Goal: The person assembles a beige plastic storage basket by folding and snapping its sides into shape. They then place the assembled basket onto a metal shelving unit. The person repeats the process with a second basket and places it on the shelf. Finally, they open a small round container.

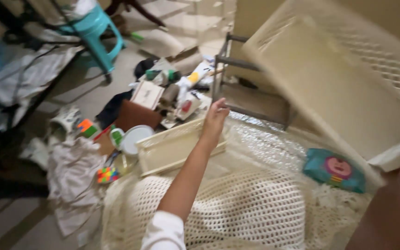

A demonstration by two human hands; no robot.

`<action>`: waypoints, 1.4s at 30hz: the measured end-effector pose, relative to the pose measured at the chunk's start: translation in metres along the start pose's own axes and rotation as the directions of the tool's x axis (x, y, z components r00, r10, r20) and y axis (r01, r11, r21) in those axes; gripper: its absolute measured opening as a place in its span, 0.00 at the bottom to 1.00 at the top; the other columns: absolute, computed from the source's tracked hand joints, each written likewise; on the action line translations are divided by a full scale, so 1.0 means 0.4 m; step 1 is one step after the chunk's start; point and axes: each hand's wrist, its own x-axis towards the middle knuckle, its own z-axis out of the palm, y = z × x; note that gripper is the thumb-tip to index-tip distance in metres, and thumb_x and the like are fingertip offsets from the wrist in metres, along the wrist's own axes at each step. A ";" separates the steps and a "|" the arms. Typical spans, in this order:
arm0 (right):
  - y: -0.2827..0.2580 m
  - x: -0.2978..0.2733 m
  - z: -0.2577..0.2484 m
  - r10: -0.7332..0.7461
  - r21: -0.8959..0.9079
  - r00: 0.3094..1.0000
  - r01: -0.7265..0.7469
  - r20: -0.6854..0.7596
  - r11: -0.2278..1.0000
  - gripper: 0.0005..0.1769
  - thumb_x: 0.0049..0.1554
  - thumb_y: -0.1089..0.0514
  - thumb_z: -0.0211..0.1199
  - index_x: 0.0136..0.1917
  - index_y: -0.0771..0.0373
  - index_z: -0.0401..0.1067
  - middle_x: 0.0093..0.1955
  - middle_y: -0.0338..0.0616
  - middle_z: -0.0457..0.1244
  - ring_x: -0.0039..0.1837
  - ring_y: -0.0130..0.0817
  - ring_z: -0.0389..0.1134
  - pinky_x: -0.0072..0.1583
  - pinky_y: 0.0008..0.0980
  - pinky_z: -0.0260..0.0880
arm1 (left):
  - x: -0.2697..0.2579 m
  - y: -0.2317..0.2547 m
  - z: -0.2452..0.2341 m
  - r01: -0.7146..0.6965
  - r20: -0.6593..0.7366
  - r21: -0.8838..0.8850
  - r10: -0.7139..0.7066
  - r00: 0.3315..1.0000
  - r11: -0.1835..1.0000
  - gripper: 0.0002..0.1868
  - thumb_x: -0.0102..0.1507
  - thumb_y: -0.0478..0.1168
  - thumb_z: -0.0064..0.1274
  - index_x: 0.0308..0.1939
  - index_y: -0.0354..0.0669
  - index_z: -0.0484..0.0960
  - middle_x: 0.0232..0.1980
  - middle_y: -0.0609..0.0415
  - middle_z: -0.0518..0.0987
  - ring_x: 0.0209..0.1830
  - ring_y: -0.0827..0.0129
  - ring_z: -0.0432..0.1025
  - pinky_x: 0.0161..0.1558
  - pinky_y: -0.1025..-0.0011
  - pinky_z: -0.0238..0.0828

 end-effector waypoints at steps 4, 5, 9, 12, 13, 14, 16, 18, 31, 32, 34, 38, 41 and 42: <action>-0.039 0.061 -0.069 -0.008 0.040 0.999 0.009 -0.034 0.999 0.17 0.73 0.54 0.63 0.68 0.61 0.61 0.58 0.39 0.56 0.61 0.28 0.58 0.66 0.32 0.63 | 0.263 -0.203 0.151 0.308 0.132 -0.257 -0.282 0.950 0.916 0.32 0.66 0.51 0.62 0.69 0.38 0.72 0.57 0.50 0.68 0.53 0.63 0.64 0.50 0.62 0.62; -0.046 0.076 -0.081 -0.011 0.044 0.999 0.012 -0.038 0.999 0.17 0.73 0.54 0.63 0.68 0.61 0.61 0.58 0.39 0.56 0.61 0.29 0.58 0.66 0.32 0.63 | 0.318 -0.245 0.197 0.326 0.134 -0.313 -0.298 0.945 0.892 0.35 0.68 0.52 0.64 0.69 0.33 0.71 0.54 0.47 0.65 0.49 0.60 0.62 0.46 0.60 0.60; -0.061 0.137 -0.130 -0.023 0.070 0.997 0.028 -0.068 0.997 0.19 0.72 0.52 0.62 0.69 0.60 0.61 0.60 0.39 0.56 0.62 0.30 0.58 0.67 0.34 0.63 | 0.490 -0.351 0.369 0.431 0.032 -0.263 -0.439 0.898 0.863 0.35 0.64 0.55 0.63 0.66 0.35 0.73 0.58 0.46 0.70 0.53 0.56 0.64 0.50 0.58 0.65; -0.056 0.155 -0.173 0.001 0.072 0.996 0.005 -0.090 0.997 0.20 0.71 0.51 0.62 0.70 0.60 0.60 0.61 0.40 0.55 0.63 0.31 0.57 0.68 0.35 0.62 | 0.543 -0.392 0.436 0.369 0.035 -0.357 -0.383 0.923 0.858 0.36 0.67 0.55 0.62 0.69 0.36 0.69 0.58 0.46 0.65 0.52 0.55 0.59 0.50 0.53 0.60; -0.053 0.157 -0.188 0.014 0.070 0.995 -0.007 -0.097 0.998 0.21 0.71 0.50 0.62 0.70 0.60 0.60 0.61 0.40 0.55 0.64 0.32 0.57 0.68 0.36 0.62 | 0.557 -0.400 0.449 0.310 0.028 -0.401 -0.327 0.945 0.862 0.36 0.66 0.53 0.61 0.70 0.39 0.65 0.64 0.50 0.66 0.56 0.62 0.60 0.52 0.53 0.61; -0.054 0.163 -0.201 0.022 0.065 0.994 -0.015 -0.103 0.998 0.22 0.71 0.50 0.62 0.70 0.60 0.60 0.62 0.40 0.55 0.64 0.32 0.57 0.69 0.36 0.62 | 0.568 -0.401 0.462 0.248 0.019 -0.446 -0.268 0.963 0.860 0.36 0.66 0.51 0.60 0.71 0.42 0.62 0.70 0.54 0.66 0.60 0.69 0.62 0.55 0.53 0.63; -0.056 0.171 -0.227 0.037 0.055 0.993 -0.031 -0.113 0.998 0.23 0.70 0.49 0.61 0.70 0.60 0.60 0.63 0.41 0.55 0.65 0.33 0.57 0.69 0.37 0.61 | 0.575 -0.395 0.471 0.257 0.010 -0.478 -0.288 0.958 0.840 0.34 0.67 0.49 0.59 0.70 0.39 0.61 0.69 0.49 0.68 0.57 0.65 0.68 0.51 0.54 0.69; -0.051 0.171 -0.253 0.051 0.049 0.991 -0.045 -0.126 0.998 0.24 0.70 0.48 0.61 0.71 0.60 0.59 0.63 0.41 0.55 0.66 0.33 0.57 0.70 0.38 0.61 | 0.561 -0.387 0.458 0.244 -0.021 -0.478 -0.289 0.957 0.843 0.32 0.67 0.48 0.56 0.68 0.39 0.60 0.66 0.47 0.69 0.51 0.59 0.72 0.45 0.55 0.73; -0.001 0.104 -0.294 0.122 0.055 0.979 -0.114 -0.161 0.992 0.30 0.67 0.42 0.59 0.74 0.59 0.57 0.68 0.43 0.53 0.70 0.38 0.55 0.73 0.43 0.59 | 0.450 -0.229 0.109 0.233 -0.092 -0.269 -0.266 0.960 0.934 0.17 0.68 0.39 0.50 0.60 0.38 0.71 0.53 0.45 0.75 0.45 0.49 0.76 0.38 0.53 0.83; 0.001 0.100 -0.289 0.130 0.055 0.978 -0.123 -0.160 0.991 0.31 0.67 0.41 0.59 0.74 0.59 0.57 0.68 0.43 0.53 0.70 0.39 0.55 0.74 0.44 0.59 | 0.430 -0.220 0.110 0.230 -0.079 -0.296 -0.264 0.961 0.927 0.17 0.69 0.39 0.49 0.60 0.37 0.70 0.53 0.47 0.74 0.46 0.50 0.77 0.39 0.53 0.83; 0.012 0.083 -0.283 0.148 0.050 0.977 -0.142 -0.156 0.989 0.32 0.66 0.40 0.59 0.74 0.59 0.57 0.69 0.43 0.52 0.71 0.39 0.54 0.74 0.45 0.58 | 0.389 -0.198 0.106 0.235 -0.066 -0.319 -0.269 0.961 0.918 0.16 0.70 0.39 0.48 0.60 0.37 0.70 0.52 0.47 0.75 0.47 0.50 0.78 0.39 0.53 0.84; 0.027 0.045 -0.274 0.173 0.047 0.972 -0.168 -0.161 0.985 0.34 0.65 0.38 0.58 0.75 0.58 0.56 0.71 0.44 0.52 0.73 0.41 0.54 0.75 0.46 0.58 | 0.302 -0.153 0.098 0.257 -0.052 -0.329 -0.289 0.956 0.909 0.16 0.70 0.40 0.46 0.61 0.39 0.71 0.51 0.47 0.78 0.47 0.55 0.78 0.38 0.55 0.86; 0.032 0.038 -0.261 0.184 0.039 0.970 -0.180 -0.161 0.983 0.36 0.64 0.37 0.58 0.76 0.58 0.56 0.72 0.44 0.51 0.74 0.42 0.54 0.76 0.48 0.57 | 0.254 -0.135 0.102 0.257 -0.045 -0.344 -0.290 0.956 0.903 0.17 0.70 0.39 0.46 0.62 0.42 0.68 0.52 0.48 0.77 0.48 0.57 0.77 0.39 0.55 0.85; 0.033 0.033 -0.260 0.190 0.035 0.968 -0.186 -0.164 0.982 0.36 0.64 0.37 0.58 0.76 0.58 0.56 0.72 0.45 0.51 0.74 0.42 0.53 0.76 0.48 0.57 | 0.240 -0.134 0.100 0.257 -0.045 -0.345 -0.289 0.956 0.903 0.18 0.70 0.39 0.46 0.63 0.43 0.67 0.52 0.47 0.76 0.49 0.56 0.76 0.39 0.54 0.85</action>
